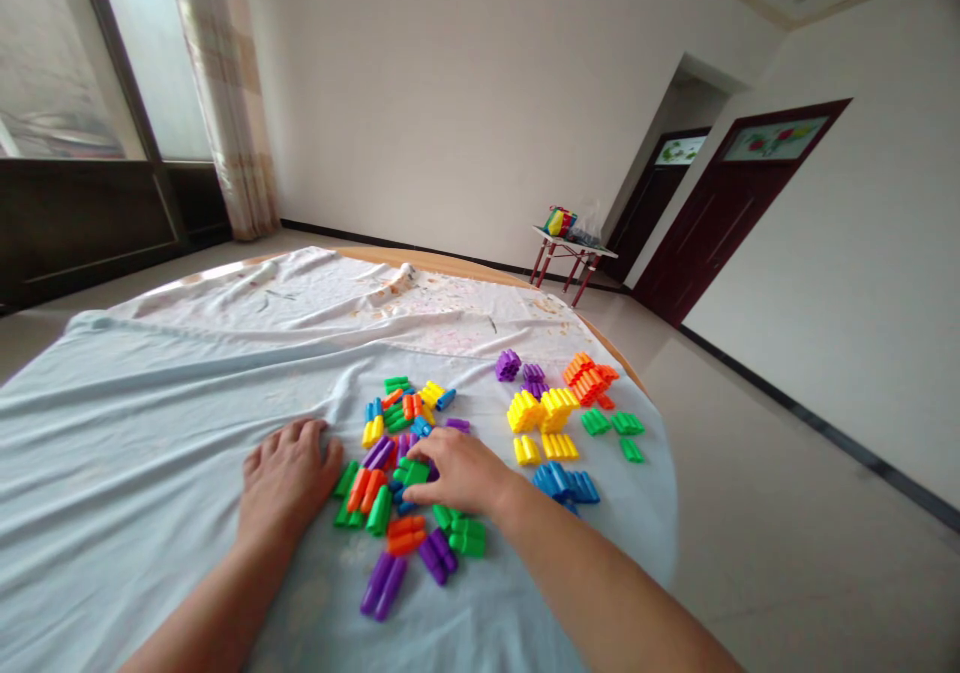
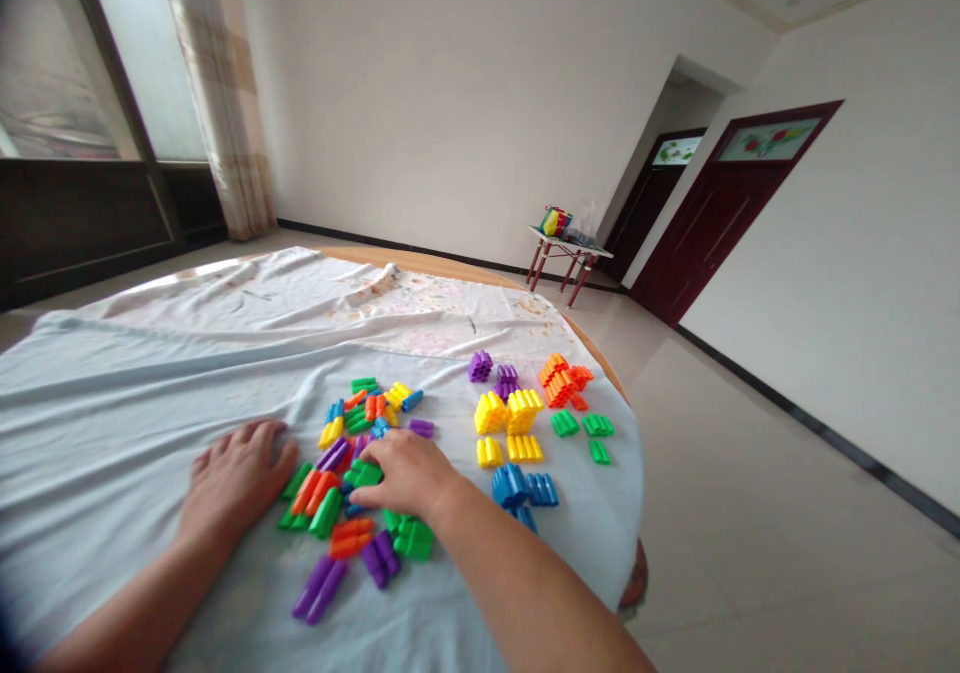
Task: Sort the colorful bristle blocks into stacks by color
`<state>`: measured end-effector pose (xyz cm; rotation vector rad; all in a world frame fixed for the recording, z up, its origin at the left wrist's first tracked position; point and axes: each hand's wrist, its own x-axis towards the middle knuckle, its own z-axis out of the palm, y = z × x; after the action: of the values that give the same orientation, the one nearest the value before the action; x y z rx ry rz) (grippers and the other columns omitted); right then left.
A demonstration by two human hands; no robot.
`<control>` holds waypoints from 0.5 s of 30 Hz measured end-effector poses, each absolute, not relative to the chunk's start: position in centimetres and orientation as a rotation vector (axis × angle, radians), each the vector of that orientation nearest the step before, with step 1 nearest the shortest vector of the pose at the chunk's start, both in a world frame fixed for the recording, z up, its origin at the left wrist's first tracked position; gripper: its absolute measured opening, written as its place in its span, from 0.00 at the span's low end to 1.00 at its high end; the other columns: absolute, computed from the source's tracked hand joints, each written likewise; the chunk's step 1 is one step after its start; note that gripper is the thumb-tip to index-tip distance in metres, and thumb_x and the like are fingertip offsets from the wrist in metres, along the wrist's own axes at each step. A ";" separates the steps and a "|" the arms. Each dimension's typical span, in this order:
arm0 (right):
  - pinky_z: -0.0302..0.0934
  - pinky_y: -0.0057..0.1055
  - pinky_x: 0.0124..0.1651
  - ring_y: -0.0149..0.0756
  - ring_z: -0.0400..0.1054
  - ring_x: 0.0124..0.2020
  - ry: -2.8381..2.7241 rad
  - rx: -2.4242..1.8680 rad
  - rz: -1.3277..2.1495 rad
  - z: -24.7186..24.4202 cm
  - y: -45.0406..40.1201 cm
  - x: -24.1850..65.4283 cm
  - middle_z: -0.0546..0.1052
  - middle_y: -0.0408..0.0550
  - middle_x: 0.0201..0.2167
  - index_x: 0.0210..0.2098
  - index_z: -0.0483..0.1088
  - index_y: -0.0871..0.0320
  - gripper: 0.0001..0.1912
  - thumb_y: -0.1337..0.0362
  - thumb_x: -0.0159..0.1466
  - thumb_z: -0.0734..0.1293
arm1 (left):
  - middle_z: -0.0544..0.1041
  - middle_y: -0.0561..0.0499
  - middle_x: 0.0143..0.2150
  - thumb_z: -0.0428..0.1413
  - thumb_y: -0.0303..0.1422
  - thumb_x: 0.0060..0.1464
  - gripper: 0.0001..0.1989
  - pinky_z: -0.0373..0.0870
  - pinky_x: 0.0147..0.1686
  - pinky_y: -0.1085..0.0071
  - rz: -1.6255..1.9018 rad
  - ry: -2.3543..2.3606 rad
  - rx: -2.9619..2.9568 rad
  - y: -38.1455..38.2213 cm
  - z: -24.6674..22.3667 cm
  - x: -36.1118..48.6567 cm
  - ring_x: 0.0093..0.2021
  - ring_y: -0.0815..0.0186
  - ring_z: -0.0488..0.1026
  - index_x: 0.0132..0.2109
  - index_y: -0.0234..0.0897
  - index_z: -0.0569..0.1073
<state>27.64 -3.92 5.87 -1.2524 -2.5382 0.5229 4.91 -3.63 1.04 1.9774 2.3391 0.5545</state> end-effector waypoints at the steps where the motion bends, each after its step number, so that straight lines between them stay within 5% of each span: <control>1: 0.60 0.30 0.44 0.39 0.68 0.42 -2.554 -1.267 0.500 5.6 -4.2 27.5 0.75 0.49 0.40 0.43 0.73 0.56 0.19 0.57 0.53 0.72 | 0.67 0.40 0.55 0.38 0.44 0.56 0.25 0.55 0.55 0.52 0.559 2.340 1.976 -3.6 1.1 4.9 0.56 0.49 0.60 0.52 0.35 0.67; 5: 0.61 0.31 0.44 0.39 0.68 0.42 -2.569 -1.323 0.463 5.4 -4.8 27.5 0.75 0.49 0.40 0.43 0.72 0.56 0.17 0.61 0.53 0.70 | 0.67 0.41 0.56 0.38 0.44 0.56 0.26 0.55 0.55 0.51 0.546 2.348 1.964 -3.6 1.1 4.8 0.56 0.49 0.60 0.52 0.36 0.67; 15: 0.62 0.35 0.43 0.43 0.69 0.42 -2.399 -1.518 0.370 4.7 -6.3 29.1 0.75 0.50 0.38 0.44 0.71 0.55 0.29 0.41 0.53 0.67 | 0.64 0.37 0.57 0.36 0.47 0.55 0.29 0.53 0.56 0.48 0.511 2.287 1.956 -3.3 1.3 4.6 0.58 0.44 0.58 0.54 0.34 0.64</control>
<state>29.14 -6.33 4.66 -1.5180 -2.3990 0.3698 4.57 -3.26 1.29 1.9563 2.2870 0.5105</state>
